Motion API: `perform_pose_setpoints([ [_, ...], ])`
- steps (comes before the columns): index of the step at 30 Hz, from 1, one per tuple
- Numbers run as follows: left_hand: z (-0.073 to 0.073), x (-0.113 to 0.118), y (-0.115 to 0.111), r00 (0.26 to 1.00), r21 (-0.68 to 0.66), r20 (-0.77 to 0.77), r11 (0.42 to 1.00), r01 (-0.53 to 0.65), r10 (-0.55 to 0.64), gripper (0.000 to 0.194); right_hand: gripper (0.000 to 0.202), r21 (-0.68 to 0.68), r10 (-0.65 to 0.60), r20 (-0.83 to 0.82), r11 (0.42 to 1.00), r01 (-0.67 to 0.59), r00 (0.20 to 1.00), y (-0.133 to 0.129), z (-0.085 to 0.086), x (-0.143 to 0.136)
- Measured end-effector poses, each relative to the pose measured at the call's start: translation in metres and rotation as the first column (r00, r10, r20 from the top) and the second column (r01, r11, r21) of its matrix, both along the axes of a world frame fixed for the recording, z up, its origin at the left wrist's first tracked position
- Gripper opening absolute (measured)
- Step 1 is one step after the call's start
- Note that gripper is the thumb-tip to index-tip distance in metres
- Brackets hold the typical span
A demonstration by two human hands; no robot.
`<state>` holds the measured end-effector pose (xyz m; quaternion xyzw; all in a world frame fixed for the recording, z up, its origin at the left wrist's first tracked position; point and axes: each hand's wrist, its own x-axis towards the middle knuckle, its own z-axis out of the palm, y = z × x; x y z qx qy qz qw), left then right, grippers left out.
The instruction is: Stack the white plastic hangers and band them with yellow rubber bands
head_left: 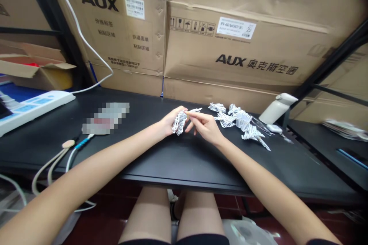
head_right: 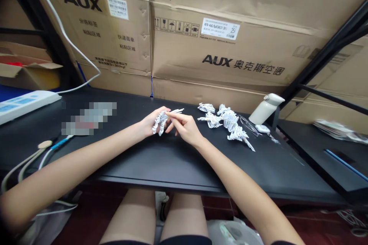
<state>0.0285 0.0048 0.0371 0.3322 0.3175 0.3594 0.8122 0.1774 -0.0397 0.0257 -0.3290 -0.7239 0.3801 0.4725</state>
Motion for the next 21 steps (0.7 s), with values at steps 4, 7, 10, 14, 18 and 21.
perform_pose_setpoints([
  [4, -0.001, -0.002, 0.003, 0.999, -0.007, 0.031, 1.0, -0.011, 0.011, 0.022, 0.042, -0.125, 0.026, -0.084, 0.992, -0.037, 0.996, -0.002, 0.009, 0.0],
  [7, -0.001, -0.005, 0.007, 0.999, -0.035, 0.033, 0.999, -0.017, 0.018, 0.02, 0.044, -0.238, 0.07, -0.144, 0.966, -0.104, 0.987, -0.001, 0.018, 0.004],
  [10, -0.002, -0.006, 0.009, 0.999, -0.044, 0.02, 0.999, 0.031, -0.03, 0.017, 0.04, -0.3, 0.102, -0.169, 0.942, -0.15, 0.98, 0.001, 0.025, 0.011],
  [14, 0.0, -0.007, 0.009, 0.995, -0.067, 0.0, 0.993, 0.099, -0.099, 0.017, 0.032, -0.326, 0.132, -0.22, 0.924, -0.201, 0.966, 0.002, 0.031, 0.019],
  [18, 0.004, -0.01, 0.008, 0.98, -0.099, -0.064, 0.979, 0.179, -0.186, 0.019, 0.032, -0.405, 0.22, -0.205, 0.868, -0.288, 0.954, 0.002, 0.037, 0.028],
  [21, 0.005, -0.013, 0.006, 0.951, -0.08, -0.14, 0.96, 0.268, -0.277, 0.018, 0.033, -0.468, 0.303, -0.177, 0.811, -0.351, 0.936, 0.002, 0.039, 0.034],
])
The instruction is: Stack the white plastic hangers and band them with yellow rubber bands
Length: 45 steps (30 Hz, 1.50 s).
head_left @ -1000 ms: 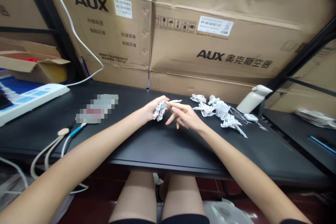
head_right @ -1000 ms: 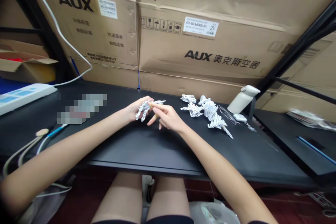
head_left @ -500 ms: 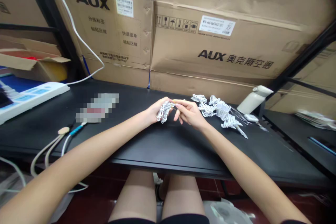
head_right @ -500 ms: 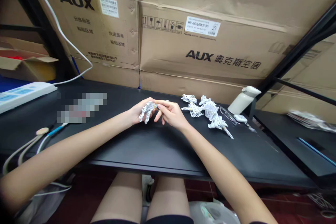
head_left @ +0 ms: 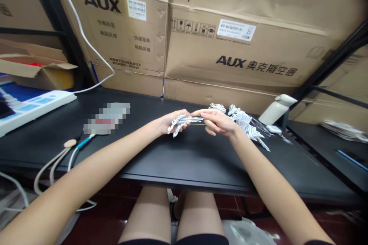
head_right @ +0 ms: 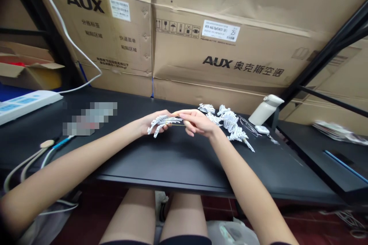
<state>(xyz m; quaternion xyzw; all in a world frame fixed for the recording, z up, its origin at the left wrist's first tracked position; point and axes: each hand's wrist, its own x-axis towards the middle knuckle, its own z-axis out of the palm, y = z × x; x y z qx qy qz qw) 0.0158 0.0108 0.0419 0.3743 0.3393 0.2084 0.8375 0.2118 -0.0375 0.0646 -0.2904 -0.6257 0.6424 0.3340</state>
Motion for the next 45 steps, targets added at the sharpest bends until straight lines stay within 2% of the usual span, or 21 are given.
perform_pose_setpoints([
  [3, -0.001, 0.0, -0.003, 0.992, 0.062, -0.053, 0.991, 0.115, -0.112, 0.02, 0.032, -0.028, 0.07, -0.014, 0.997, -0.07, 0.997, 0.002, -0.006, 0.001],
  [6, -0.004, 0.0, -0.005, 0.985, 0.133, -0.011, 0.976, 0.172, -0.172, 0.019, 0.03, -0.069, 0.072, -0.093, 0.995, -0.078, 0.993, 0.004, -0.018, -0.004],
  [11, -0.009, 0.002, -0.007, 0.982, 0.329, 0.063, 0.932, 0.149, -0.179, 0.018, 0.022, -0.068, 0.029, -0.182, 0.997, -0.041, 0.983, 0.009, -0.036, -0.013],
  [14, -0.013, 0.003, -0.007, 0.982, 0.392, 0.054, 0.908, 0.146, -0.181, 0.023, 0.024, -0.031, 0.017, -0.146, 0.999, -0.022, 0.989, 0.011, -0.035, -0.014],
  [20, -0.015, 0.003, -0.004, 0.987, 0.472, 0.089, 0.878, 0.078, -0.136, 0.031, 0.027, 0.054, -0.131, -0.098, 0.989, 0.137, 0.987, 0.013, -0.032, -0.015],
  [23, -0.015, 0.0, -0.004, 0.987, 0.495, 0.075, 0.865, 0.084, -0.139, 0.032, 0.029, 0.047, -0.142, -0.11, 0.988, 0.148, 0.984, 0.013, -0.032, -0.016],
  [26, -0.013, -0.003, -0.005, 0.984, 0.517, 0.041, 0.847, 0.126, -0.171, 0.038, 0.034, -0.022, -0.114, -0.172, 0.994, 0.112, 0.978, 0.013, -0.03, -0.016],
  [29, -0.01, -0.005, -0.008, 0.973, 0.556, 0.011, 0.81, 0.186, -0.23, 0.048, 0.039, -0.171, -0.18, -0.269, 0.976, 0.137, 0.946, 0.015, -0.027, -0.014],
  [33, -0.007, -0.007, -0.009, 0.968, 0.619, -0.063, 0.752, 0.228, -0.242, 0.045, 0.031, -0.367, -0.309, -0.316, 0.912, 0.184, 0.897, 0.02, -0.025, -0.015],
  [37, -0.006, -0.009, -0.007, 0.978, 0.679, -0.076, 0.708, 0.194, -0.195, 0.04, 0.022, -0.473, -0.461, -0.362, 0.84, 0.266, 0.81, 0.02, -0.02, -0.013],
  [40, -0.005, -0.008, -0.006, 0.99, 0.71, -0.059, 0.691, 0.134, -0.131, 0.042, 0.015, -0.409, -0.475, -0.408, 0.859, 0.308, 0.78, 0.019, -0.017, -0.011],
  [43, -0.006, -0.007, -0.006, 0.995, 0.741, -0.065, 0.664, 0.096, -0.072, 0.044, 0.015, -0.224, -0.445, -0.384, 0.895, 0.386, 0.809, 0.018, -0.019, -0.011],
  [45, -0.008, -0.005, -0.005, 0.996, 0.762, -0.08, 0.643, 0.077, -0.024, 0.044, 0.021, -0.093, -0.485, -0.344, 0.87, 0.485, 0.804, 0.018, -0.025, -0.013],
])
